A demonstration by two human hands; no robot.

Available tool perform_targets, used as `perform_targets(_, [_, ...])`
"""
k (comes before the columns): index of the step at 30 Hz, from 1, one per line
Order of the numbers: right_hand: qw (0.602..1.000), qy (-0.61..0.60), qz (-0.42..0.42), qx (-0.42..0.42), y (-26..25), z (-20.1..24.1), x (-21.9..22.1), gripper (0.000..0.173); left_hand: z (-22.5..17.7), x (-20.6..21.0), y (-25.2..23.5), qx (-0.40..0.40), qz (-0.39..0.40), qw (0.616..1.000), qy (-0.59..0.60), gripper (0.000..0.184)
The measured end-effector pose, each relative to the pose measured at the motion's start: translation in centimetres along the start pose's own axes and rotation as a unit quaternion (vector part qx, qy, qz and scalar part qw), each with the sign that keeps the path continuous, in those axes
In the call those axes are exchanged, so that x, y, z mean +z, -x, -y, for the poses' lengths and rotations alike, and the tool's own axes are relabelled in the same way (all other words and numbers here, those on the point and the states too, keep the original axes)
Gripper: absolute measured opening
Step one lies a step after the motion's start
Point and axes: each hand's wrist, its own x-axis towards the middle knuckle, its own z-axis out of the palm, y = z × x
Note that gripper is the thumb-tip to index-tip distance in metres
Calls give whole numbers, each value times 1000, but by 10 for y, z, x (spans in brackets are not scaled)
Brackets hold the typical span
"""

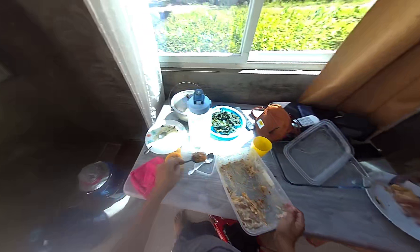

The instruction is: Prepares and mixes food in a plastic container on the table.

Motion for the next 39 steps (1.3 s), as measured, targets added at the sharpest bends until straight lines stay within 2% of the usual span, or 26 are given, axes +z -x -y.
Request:
perform_targets(2, [1000,11,4,0,1,1,-2,36,33,-8,8,-86,-58,994,-24,31])
perform_targets(4, [1000,24,9,-1,1,1,-4,38,55,-2,12,-147,-71,985,-63,32])
perform_targets(7, [999,33,6,-4,-3,-2,-5,39,71,24,17,-173,-81,977,-91,34])
perform_targets(9, [999,39,5,3,-3,-2,-6,39,79,46,20,-160,-104,979,-79,34])
perform_targets(14, [999,36,4,-1,-5,-2,-9,38,83,92,27,-115,-221,968,26,32])
perform_targets(19, [1000,31,2,1,-9,-4,-9,36,82,106,35,-67,-319,943,66,29])
perform_targets(22, [999,41,9,-5,-11,-6,-9,37,65,79,37,-50,-248,963,95,31])
perform_targets(25, [998,62,10,-1,-10,-3,-10,38,33,51,27,11,-148,984,103,31])
perform_targets(27, [998,68,7,2,-9,-1,-9,38,-1,38,19,40,-55,995,76,34])
perform_targets(29, [998,54,6,11,-9,0,-9,37,-43,33,12,65,71,995,24,37])
perform_targets(31, [999,35,4,16,-9,1,-8,37,-81,36,4,109,199,973,-47,36])
perform_targets(33, [1000,25,-1,15,-8,0,-7,36,-119,45,-1,157,301,932,-125,34])
perform_targets(35, [1000,18,-7,8,-8,-2,-6,35,-154,54,0,219,352,885,-211,31])
perform_targets(37, [1000,11,-18,8,-8,-4,-4,34,-186,61,5,282,372,837,-287,28])
perform_targets(39, [1000,1,-25,15,-7,-4,-2,33,-219,63,15,313,395,796,-336,24])
